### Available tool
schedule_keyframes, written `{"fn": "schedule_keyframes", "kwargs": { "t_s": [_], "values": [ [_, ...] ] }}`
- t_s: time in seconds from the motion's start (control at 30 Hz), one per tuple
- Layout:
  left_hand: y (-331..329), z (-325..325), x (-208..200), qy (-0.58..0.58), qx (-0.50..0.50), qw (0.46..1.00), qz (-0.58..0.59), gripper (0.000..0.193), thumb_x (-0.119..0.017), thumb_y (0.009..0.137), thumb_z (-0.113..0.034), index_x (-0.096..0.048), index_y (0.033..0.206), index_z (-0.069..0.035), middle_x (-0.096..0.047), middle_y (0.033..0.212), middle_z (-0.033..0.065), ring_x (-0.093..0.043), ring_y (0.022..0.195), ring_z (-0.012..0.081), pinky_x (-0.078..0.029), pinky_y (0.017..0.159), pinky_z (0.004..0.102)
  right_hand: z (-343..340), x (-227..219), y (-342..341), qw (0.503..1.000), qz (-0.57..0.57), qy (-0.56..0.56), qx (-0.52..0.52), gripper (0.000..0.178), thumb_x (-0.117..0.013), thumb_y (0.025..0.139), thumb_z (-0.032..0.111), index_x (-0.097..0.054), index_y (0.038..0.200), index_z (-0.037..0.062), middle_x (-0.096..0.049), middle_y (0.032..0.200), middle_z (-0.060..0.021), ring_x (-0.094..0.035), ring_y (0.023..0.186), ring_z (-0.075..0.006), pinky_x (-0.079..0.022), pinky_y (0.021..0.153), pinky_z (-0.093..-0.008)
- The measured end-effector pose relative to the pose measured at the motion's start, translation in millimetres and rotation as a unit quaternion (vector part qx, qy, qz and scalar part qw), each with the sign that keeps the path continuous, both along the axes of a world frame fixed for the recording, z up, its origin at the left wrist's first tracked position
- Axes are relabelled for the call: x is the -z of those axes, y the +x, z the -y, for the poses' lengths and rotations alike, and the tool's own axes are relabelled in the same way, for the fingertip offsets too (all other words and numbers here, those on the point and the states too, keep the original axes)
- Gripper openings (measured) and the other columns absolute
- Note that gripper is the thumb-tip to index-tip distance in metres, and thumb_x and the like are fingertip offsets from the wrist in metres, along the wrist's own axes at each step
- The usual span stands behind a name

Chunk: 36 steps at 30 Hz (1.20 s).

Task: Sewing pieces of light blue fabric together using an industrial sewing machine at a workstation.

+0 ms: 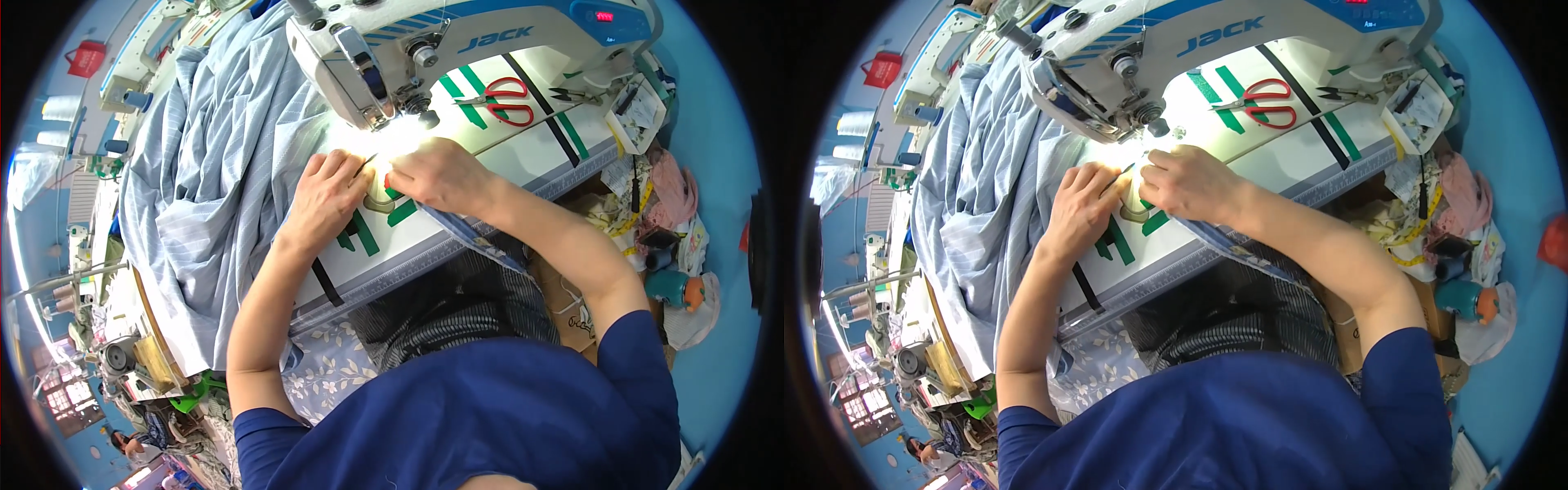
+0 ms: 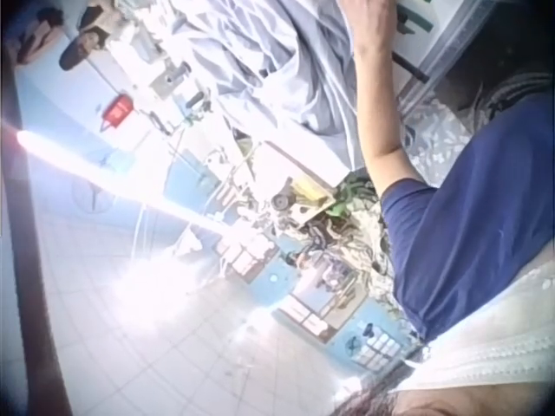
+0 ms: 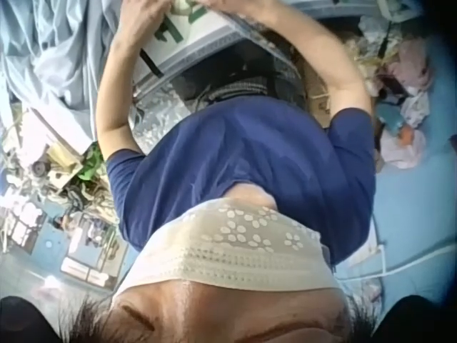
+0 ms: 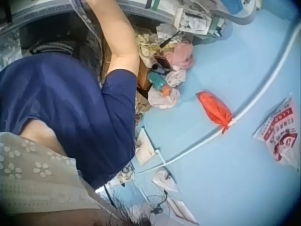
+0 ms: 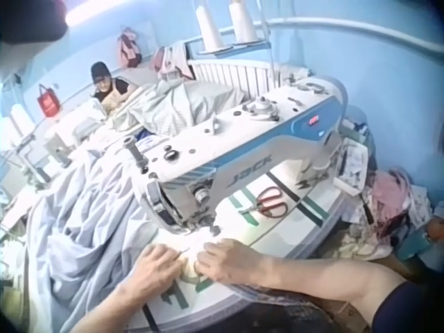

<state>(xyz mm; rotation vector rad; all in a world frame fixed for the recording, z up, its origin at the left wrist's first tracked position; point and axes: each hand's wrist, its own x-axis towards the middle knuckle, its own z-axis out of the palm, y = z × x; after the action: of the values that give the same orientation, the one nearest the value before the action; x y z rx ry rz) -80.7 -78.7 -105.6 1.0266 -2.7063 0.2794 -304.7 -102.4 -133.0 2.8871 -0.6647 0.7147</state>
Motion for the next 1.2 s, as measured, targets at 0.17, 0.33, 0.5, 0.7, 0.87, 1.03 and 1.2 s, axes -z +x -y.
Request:
{"fn": "schedule_keyframes", "kwargs": {
  "t_s": [0.17,0.33,0.5,0.7,0.87,1.03,1.2],
  "values": [
    [10.8,1.4,-9.3,0.064,0.008,0.996,0.066,0.034,-0.057,0.074,-0.006,-0.061,0.108,-0.005,-0.054,0.107,0.0058,-0.052,0.100,0.0217,-0.041,0.087,0.0330,3.4,8.0,7.6,0.998,0.061,-0.017,0.003,0.006,-0.061,0.077,0.014,-0.062,0.081,0.0103,-0.057,0.073,-0.0010,-0.061,0.075,-0.0173,-0.052,0.057,-0.0313],
    [23.1,6.7,-8.7,0.115,0.013,0.991,0.065,0.036,-0.055,0.075,-0.002,-0.062,0.110,-0.004,-0.053,0.110,0.0074,-0.051,0.100,0.0233,-0.042,0.087,0.0336,-4.0,14.6,14.8,0.881,0.280,0.343,0.167,0.010,-0.061,0.079,0.013,-0.063,0.088,0.0108,-0.057,0.072,-0.0023,-0.062,0.073,-0.0216,-0.051,0.058,-0.0329],
    [30.4,5.1,4.1,0.122,0.025,0.992,-0.014,0.038,-0.057,0.076,-0.004,-0.061,0.114,-0.003,-0.053,0.110,0.0088,-0.052,0.100,0.0248,-0.045,0.087,0.0355,-3.4,7.4,10.7,0.970,0.160,0.167,0.070,0.012,-0.062,0.077,0.011,-0.063,0.089,0.0128,-0.057,0.075,-0.0051,-0.058,0.070,-0.0230,-0.050,0.062,-0.0330],
    [34.5,-5.2,13.3,0.088,0.026,0.992,-0.091,0.037,-0.059,0.077,-0.009,-0.062,0.113,-0.002,-0.055,0.107,0.0095,-0.054,0.101,0.0249,-0.047,0.087,0.0354,4.6,-0.7,4.2,0.998,0.034,0.058,-0.014,0.010,-0.063,0.076,0.011,-0.064,0.086,0.0123,-0.057,0.079,-0.0051,-0.057,0.077,-0.0224,-0.050,0.066,-0.0328],
    [33.1,-6.2,9.5,0.049,0.028,0.997,-0.043,0.032,-0.058,0.076,-0.009,-0.063,0.106,0.000,-0.055,0.101,0.0083,-0.054,0.097,0.0231,-0.048,0.085,0.0335,-1.4,1.4,16.1,0.990,0.129,0.045,0.045,0.008,-0.064,0.076,0.008,-0.063,0.083,0.0103,-0.055,0.077,-0.0079,-0.056,0.073,-0.0261,-0.047,0.062,-0.0369],
    [30.9,-7.5,9.4,0.008,0.021,0.999,0.024,0.028,-0.058,0.074,-0.009,-0.062,0.099,0.001,-0.053,0.094,0.0070,-0.054,0.091,0.0208,-0.049,0.079,0.0313,-22.6,5.1,20.3,0.956,0.195,0.152,0.159,0.008,-0.064,0.078,0.007,-0.064,0.086,0.0104,-0.055,0.074,-0.0104,-0.057,0.072,-0.0272,-0.047,0.062,-0.0373],
    [27.3,-10.6,12.0,0.012,0.015,1.000,0.011,0.022,-0.057,0.073,-0.008,-0.060,0.093,0.001,-0.051,0.089,0.0079,-0.054,0.088,0.0209,-0.050,0.074,0.0313,-21.5,8.8,15.7,0.914,0.264,0.242,0.189,0.014,-0.063,0.081,0.006,-0.066,0.093,0.0119,-0.056,0.072,-0.0128,-0.057,0.071,-0.0302,-0.047,0.062,-0.0374]
  ]
}}
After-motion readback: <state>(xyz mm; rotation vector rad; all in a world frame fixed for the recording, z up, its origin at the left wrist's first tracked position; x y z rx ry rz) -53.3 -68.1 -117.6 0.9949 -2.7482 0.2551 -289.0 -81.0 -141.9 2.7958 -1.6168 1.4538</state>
